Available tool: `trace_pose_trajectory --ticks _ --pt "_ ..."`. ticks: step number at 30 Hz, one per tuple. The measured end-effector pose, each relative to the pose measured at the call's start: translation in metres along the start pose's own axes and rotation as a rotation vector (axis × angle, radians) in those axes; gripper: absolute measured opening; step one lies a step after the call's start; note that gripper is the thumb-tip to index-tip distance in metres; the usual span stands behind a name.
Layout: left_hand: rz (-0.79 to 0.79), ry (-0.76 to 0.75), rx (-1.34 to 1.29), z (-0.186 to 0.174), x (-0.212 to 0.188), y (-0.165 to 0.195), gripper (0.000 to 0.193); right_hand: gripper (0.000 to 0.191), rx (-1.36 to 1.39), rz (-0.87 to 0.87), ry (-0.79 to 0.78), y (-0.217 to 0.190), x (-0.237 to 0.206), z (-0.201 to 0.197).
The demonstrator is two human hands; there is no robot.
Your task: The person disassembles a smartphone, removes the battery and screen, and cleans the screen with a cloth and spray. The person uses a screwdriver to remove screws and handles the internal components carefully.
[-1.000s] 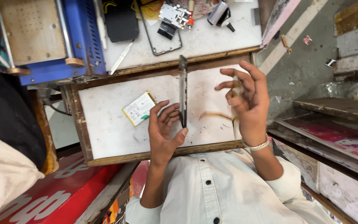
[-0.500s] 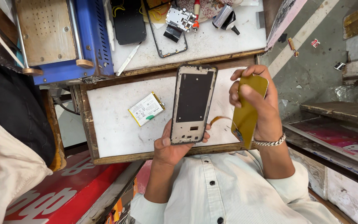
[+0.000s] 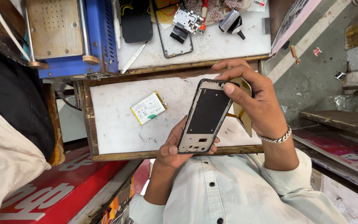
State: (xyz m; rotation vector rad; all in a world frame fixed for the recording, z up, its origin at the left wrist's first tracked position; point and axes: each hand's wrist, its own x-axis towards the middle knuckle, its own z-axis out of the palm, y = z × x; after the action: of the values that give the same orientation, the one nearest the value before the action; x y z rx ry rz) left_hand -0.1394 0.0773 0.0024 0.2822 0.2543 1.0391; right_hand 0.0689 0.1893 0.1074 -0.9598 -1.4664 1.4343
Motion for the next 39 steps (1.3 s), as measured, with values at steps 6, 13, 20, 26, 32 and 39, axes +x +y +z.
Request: trace_pose_trajectory --ticks 6,13,20,26,32,39 --pt "0.005 0.019 0.016 0.008 0.001 0.004 0.111 0.020 0.009 -0.001 -0.009 -0.009 -0.003 0.002" --pt "-0.002 0.033 0.020 0.009 0.000 0.005 0.102 0.016 -0.038 -0.008 0.031 -0.014 -0.005 0.006" --pt "0.004 0.019 0.031 0.005 -0.002 0.004 0.098 0.010 -0.021 -0.003 0.068 -0.009 -0.005 0.009" --pt "0.013 0.022 0.038 0.003 -0.002 0.004 0.101 0.011 0.014 0.030 0.070 -0.006 -0.004 0.009" --pt "0.007 0.014 -0.023 0.002 0.000 0.005 0.107 0.022 0.161 0.096 -0.003 -0.009 -0.004 0.005" --pt "0.004 0.015 -0.028 0.002 0.001 0.005 0.110 0.029 0.163 0.075 -0.015 -0.007 -0.004 0.004"
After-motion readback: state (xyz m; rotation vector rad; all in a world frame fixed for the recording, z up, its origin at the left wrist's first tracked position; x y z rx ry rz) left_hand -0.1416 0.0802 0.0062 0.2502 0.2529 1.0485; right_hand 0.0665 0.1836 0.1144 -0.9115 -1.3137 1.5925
